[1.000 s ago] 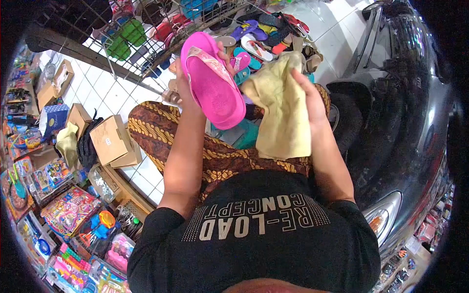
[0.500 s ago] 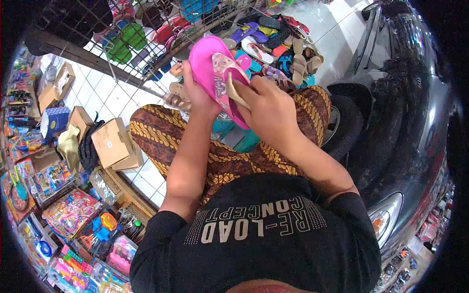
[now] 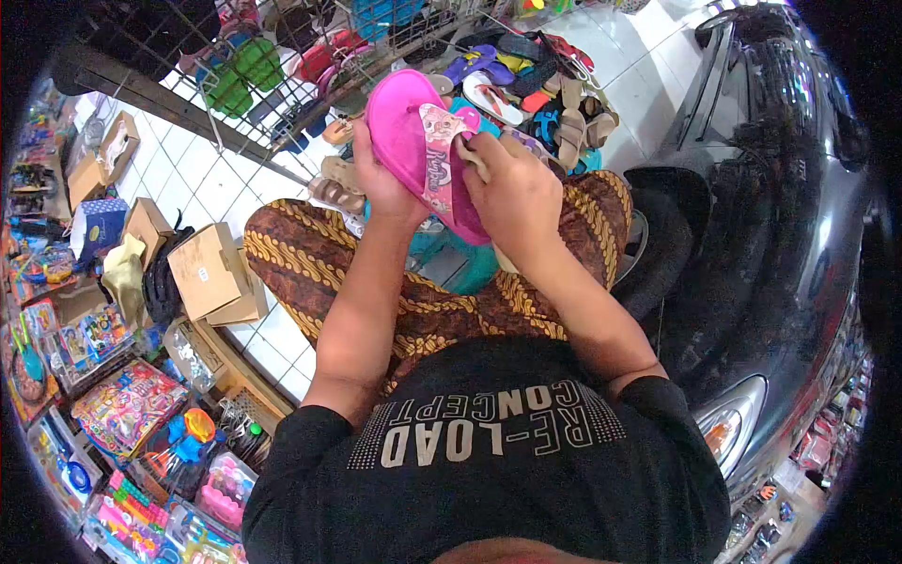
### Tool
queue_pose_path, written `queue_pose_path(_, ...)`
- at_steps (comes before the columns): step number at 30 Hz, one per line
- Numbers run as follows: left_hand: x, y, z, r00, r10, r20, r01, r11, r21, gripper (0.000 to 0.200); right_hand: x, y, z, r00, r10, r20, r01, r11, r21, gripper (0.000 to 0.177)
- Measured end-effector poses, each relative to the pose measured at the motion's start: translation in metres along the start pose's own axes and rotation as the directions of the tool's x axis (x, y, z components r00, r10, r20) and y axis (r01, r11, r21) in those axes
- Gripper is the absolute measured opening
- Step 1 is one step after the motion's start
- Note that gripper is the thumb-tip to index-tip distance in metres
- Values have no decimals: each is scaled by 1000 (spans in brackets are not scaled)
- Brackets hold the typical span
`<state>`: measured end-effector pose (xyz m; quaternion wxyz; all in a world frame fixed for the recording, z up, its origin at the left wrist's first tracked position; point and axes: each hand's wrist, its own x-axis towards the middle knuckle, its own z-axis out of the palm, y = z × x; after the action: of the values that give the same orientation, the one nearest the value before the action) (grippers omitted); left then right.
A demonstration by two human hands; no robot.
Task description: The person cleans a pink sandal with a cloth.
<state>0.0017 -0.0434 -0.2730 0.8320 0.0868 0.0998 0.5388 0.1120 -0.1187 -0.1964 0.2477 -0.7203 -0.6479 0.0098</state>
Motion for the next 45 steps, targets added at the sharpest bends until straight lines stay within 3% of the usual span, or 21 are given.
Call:
queue_pose_path(3,0,-6,2,998,36,-48,-28,987,156,82,4,4,10,998,-69,-4,69,996,63,18)
queue_pose_path(7,0,-3,4,996,14,-93,2,985,174,80,5,6,14,977,-193,94,162,950,268,17)
queue_pose_path(13,2,4,0,991,34,-133,2,966,259,78,5,25,16,833,-475,284,342,845,412,18)
queue_pose_path(16,10,13,-17,990,51,-128,-18,970,240,81,5,33,-3,738,-471,483,269,862,430,24)
queue_pose_path(18,18,30,-31,992,57,-114,-36,983,178,84,12,47,-20,613,-481,627,106,837,537,27)
queue_pose_path(19,17,37,-28,999,-23,-35,25,999,47,84,13,57,-28,535,-491,688,17,820,572,29)
queue_pose_path(20,15,43,-24,995,-89,53,93,992,-83,84,8,65,-33,606,-330,724,-424,636,645,33)
queue_pose_path(21,13,48,-18,980,-137,147,166,965,-205,84,6,70,-43,622,-151,769,-712,300,635,38)
queue_pose_path(22,9,48,-11,956,-168,240,260,864,-431,86,9,69,-54,658,-81,749,-752,-12,659,40)
queue_pose_path(23,8,48,-10,947,-174,272,289,832,-474,86,11,68,-61,672,-1,741,-700,-327,634,42)
queue_pose_path(25,9,46,-10,920,-191,342,359,758,-545,85,9,79,-54,686,-71,725,-640,-533,553,44)
queue_pose_path(26,9,42,-13,915,-184,360,366,753,-546,87,4,82,-55,587,211,782,-634,-481,605,45)
queue_pose_path(29,10,35,-15,911,-180,372,354,804,-478,88,-5,73,-53,655,128,745,-612,-488,622,45)
queue_pose_path(30,9,36,-14,926,-198,322,332,833,-443,89,-9,71,-54,676,-19,736,-655,-472,590,46)
queue_pose_path(31,10,35,-16,912,-195,360,345,840,-419,85,-8,57,-59,733,-2,681,-604,-463,649,49)
queue_pose_path(34,13,32,-22,879,-185,439,358,864,-354,78,-16,54,-59,738,-133,661,-660,-347,667,61)
queue_pose_path(36,13,32,-20,879,-176,444,342,880,-330,78,-16,39,-66,724,-67,687,-670,-308,676,58)
queue_pose_path(39,7,29,-9,920,-169,355,330,820,-467,87,-15,32,-66,694,1,720,-693,-273,668,51)
queue_pose_path(41,7,28,-11,882,-167,440,385,795,-468,86,-12,32,-68,676,-4,737,-714,-251,654,50)
queue_pose_path(42,8,28,-12,861,-163,483,410,783,-467,86,-10,34,-65,728,16,685,-672,-181,718,49)
queue_pose_path(45,6,28,-12,859,-139,493,411,761,-502,84,-4,32,-72,814,179,553,-521,-199,830,47)
